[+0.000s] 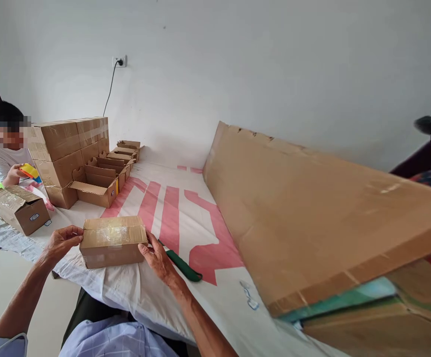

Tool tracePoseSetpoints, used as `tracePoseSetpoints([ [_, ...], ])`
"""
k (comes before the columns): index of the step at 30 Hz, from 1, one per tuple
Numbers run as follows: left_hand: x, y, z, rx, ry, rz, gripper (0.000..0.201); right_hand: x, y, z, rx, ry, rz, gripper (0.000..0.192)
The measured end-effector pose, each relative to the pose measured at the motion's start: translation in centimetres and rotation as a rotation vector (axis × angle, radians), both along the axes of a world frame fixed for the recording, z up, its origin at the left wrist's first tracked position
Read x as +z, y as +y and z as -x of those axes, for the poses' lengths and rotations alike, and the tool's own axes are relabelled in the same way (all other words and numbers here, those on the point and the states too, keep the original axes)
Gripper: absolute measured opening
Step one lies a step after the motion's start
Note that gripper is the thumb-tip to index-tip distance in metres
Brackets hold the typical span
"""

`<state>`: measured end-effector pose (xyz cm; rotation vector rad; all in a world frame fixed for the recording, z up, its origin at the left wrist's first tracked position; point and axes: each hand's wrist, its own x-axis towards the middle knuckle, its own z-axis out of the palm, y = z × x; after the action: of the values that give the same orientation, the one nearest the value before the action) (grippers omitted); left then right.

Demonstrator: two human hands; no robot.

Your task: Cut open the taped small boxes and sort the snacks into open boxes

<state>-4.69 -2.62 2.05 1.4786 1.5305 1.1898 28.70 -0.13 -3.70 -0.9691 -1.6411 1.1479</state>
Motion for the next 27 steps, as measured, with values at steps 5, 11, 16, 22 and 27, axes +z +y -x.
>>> tracePoseSetpoints([
  [5, 0.2, -0.1, -0.7, 0.032, 0.053, -0.025, 0.032, 0.1, -0.8, -0.7, -0.014, -0.011, 0.002, 0.072],
  [11, 0.7, 0.4, -0.5, -0.054, 0.137, -0.029, 0.045, -0.1, -0.8, -0.9, -0.020, -0.017, 0.012, 0.070],
  [16, 0.8, 0.6, -0.2, -0.127, 0.156, -0.008, 0.043, -0.4, -0.3, -0.8, -0.041, -0.028, 0.007, 0.068],
  [22, 0.9, 0.6, -0.4, -0.221, 0.153, -0.054, 0.049, -0.6, -0.3, -1.2, -0.034, -0.025, 0.016, 0.068],
  [27, 1.0, 0.4, -0.4, -0.263, 0.084, -0.049, 0.053, -0.4, -0.2, -1.9, 0.011, -0.037, 0.029, 0.070],
])
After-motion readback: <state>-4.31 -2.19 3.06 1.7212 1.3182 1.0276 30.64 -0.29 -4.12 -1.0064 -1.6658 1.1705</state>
